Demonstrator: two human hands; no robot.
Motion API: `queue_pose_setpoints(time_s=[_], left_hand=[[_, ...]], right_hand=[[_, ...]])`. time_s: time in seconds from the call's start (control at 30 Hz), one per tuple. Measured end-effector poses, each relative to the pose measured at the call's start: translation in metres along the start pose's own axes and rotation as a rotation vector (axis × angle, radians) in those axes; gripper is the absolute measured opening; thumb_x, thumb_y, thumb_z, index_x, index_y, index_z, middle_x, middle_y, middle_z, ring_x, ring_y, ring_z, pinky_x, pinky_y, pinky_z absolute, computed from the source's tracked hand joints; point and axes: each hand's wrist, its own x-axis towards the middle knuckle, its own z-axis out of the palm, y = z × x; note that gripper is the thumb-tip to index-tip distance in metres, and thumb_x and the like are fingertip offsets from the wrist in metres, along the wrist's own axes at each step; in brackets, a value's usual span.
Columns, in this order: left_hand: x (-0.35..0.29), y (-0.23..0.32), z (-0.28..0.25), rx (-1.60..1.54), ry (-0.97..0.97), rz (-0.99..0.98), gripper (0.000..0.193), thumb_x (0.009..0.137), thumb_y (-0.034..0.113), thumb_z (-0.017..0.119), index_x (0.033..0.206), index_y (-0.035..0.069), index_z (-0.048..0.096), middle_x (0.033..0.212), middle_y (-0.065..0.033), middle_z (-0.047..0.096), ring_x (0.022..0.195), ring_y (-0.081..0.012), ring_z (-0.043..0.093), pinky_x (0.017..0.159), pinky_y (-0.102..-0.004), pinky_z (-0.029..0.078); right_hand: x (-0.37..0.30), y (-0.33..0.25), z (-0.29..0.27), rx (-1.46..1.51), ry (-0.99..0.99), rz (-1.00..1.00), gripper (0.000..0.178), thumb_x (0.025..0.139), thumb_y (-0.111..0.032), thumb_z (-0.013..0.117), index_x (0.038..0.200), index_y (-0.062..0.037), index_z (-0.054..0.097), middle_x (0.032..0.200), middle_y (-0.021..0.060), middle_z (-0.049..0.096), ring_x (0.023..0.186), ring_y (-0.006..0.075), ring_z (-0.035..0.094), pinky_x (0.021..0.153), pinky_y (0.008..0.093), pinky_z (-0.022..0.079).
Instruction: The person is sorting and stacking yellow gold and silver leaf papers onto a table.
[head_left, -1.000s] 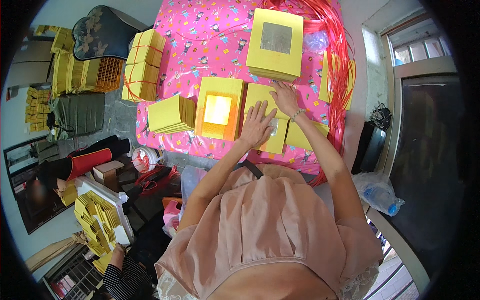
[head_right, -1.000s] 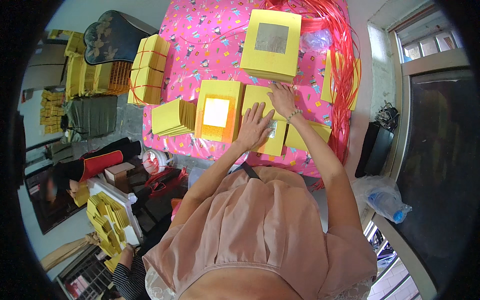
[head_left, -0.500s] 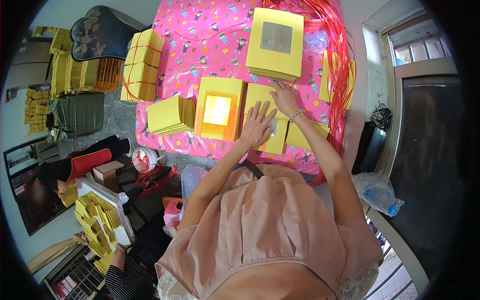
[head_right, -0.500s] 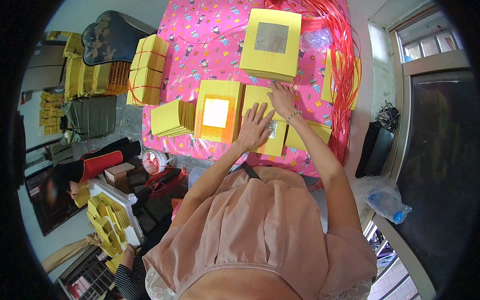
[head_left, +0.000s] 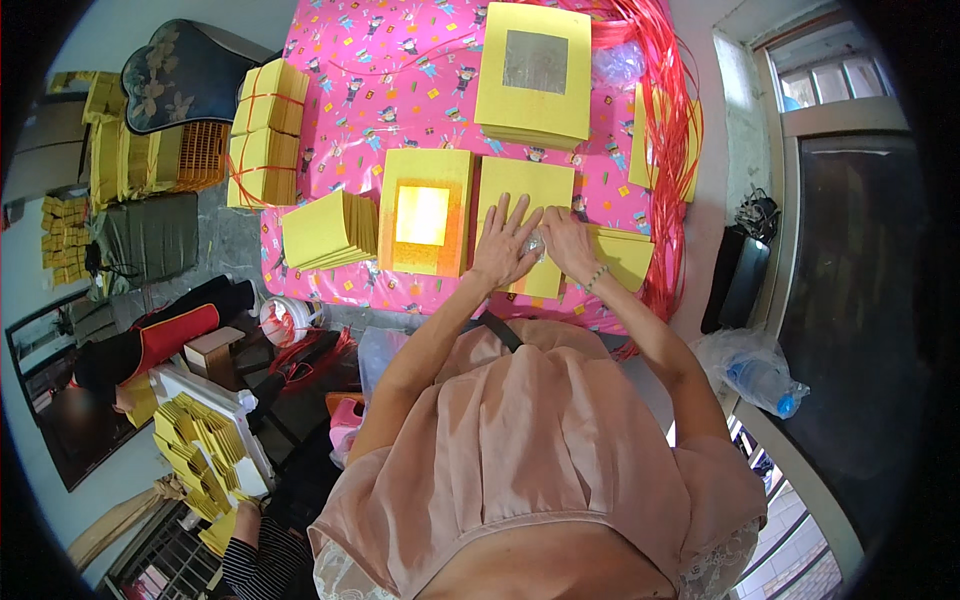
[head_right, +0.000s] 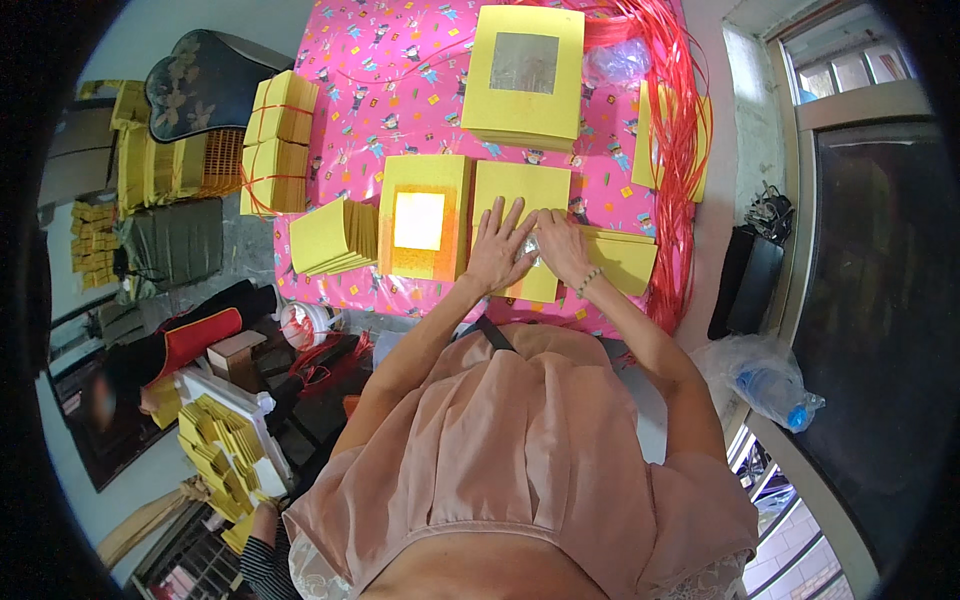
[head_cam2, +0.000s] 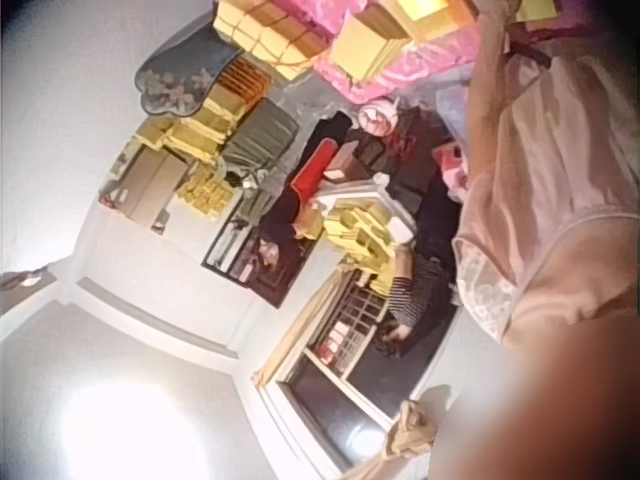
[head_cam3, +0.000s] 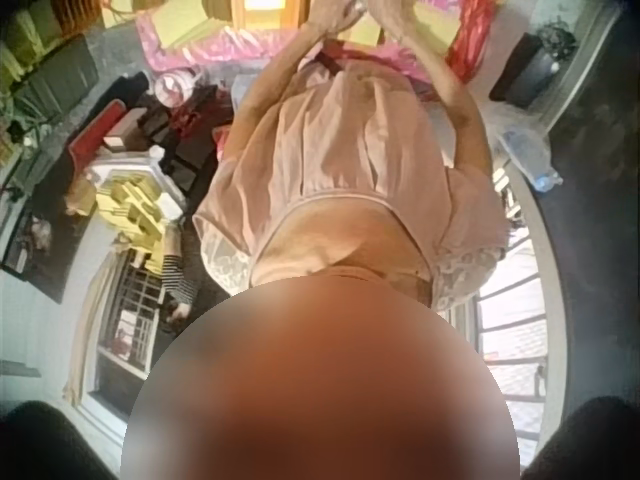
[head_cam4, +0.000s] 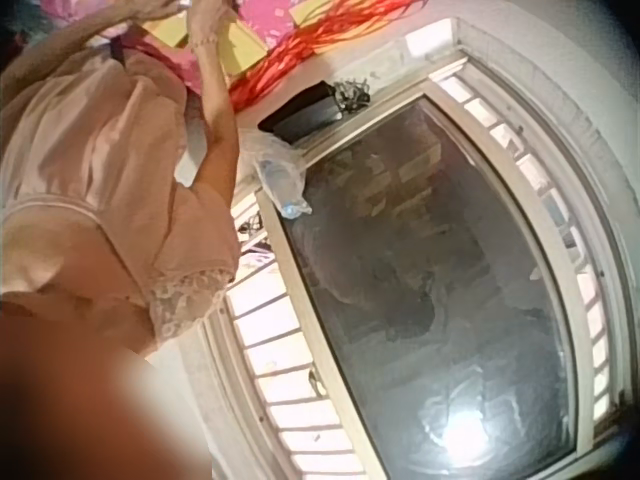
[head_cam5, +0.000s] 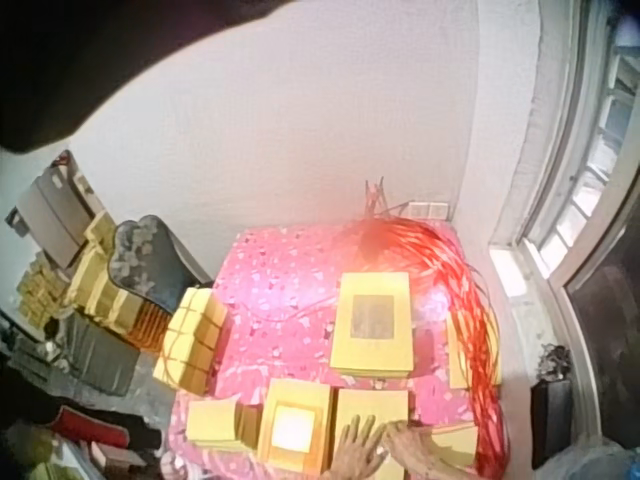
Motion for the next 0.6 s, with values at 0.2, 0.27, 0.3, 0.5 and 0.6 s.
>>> queue_pose_setpoints(time_s=[0.2, 0.27, 0.3, 0.5, 0.6], left_hand=[[0.0, -0.002, 0.003, 0.02, 0.028, 0.0, 0.078, 0.084, 0.047, 0.059, 0.151, 0.019, 0.03, 0.158, -0.0155, 0.02, 0.144, -0.0451, 0.014, 0.116, -0.0567, 0.015], [-0.001, -0.007, 0.002, 0.01, 0.012, 0.002, 0.079, 0.084, 0.05, 0.058, 0.151, 0.019, 0.029, 0.158, -0.0157, 0.019, 0.144, -0.0439, 0.013, 0.116, -0.056, 0.014], [0.001, -0.007, 0.001, 0.001, -0.001, 0.02, 0.08, 0.084, 0.053, 0.057, 0.151, 0.02, 0.029, 0.158, -0.0159, 0.019, 0.145, -0.0427, 0.012, 0.116, -0.0553, 0.014], [-0.006, -0.007, 0.0, 0.063, 0.002, -0.087, 0.085, 0.082, 0.058, 0.057, 0.152, 0.022, 0.027, 0.158, -0.0185, 0.017, 0.146, -0.0424, 0.01, 0.116, -0.0551, 0.012], [-0.005, -0.009, 0.0, 0.065, -0.003, -0.089, 0.086, 0.081, 0.059, 0.057, 0.153, 0.023, 0.026, 0.158, -0.0181, 0.016, 0.146, -0.0426, 0.008, 0.117, -0.0552, 0.012]], right_hand=[[0.001, 0.005, 0.013, -0.059, 0.041, -0.027, 0.016, 0.086, -0.009, 0.057, 0.098, -0.0023, 0.049, 0.096, 0.0198, 0.057, 0.086, 0.0387, 0.062, 0.067, 0.047, 0.051], [0.003, 0.004, 0.01, -0.054, 0.03, -0.076, 0.016, 0.086, -0.009, 0.057, 0.098, -0.0021, 0.049, 0.097, 0.0199, 0.057, 0.087, 0.0387, 0.062, 0.068, 0.047, 0.051], [0.004, 0.006, 0.011, -0.054, 0.03, -0.071, 0.016, 0.086, -0.009, 0.057, 0.098, -0.0021, 0.049, 0.097, 0.0199, 0.057, 0.087, 0.0387, 0.062, 0.068, 0.047, 0.051], [0.009, 0.005, 0.011, -0.145, -0.05, -0.024, 0.018, 0.085, -0.01, 0.059, 0.098, -0.0017, 0.049, 0.095, 0.02, 0.058, 0.087, 0.0382, 0.062, 0.07, 0.0473, 0.052], [0.012, 0.003, 0.007, -0.182, -0.094, -0.017, 0.019, 0.086, -0.011, 0.059, 0.099, -0.0003, 0.049, 0.096, 0.0211, 0.059, 0.089, 0.0379, 0.063, 0.072, 0.0467, 0.052]])
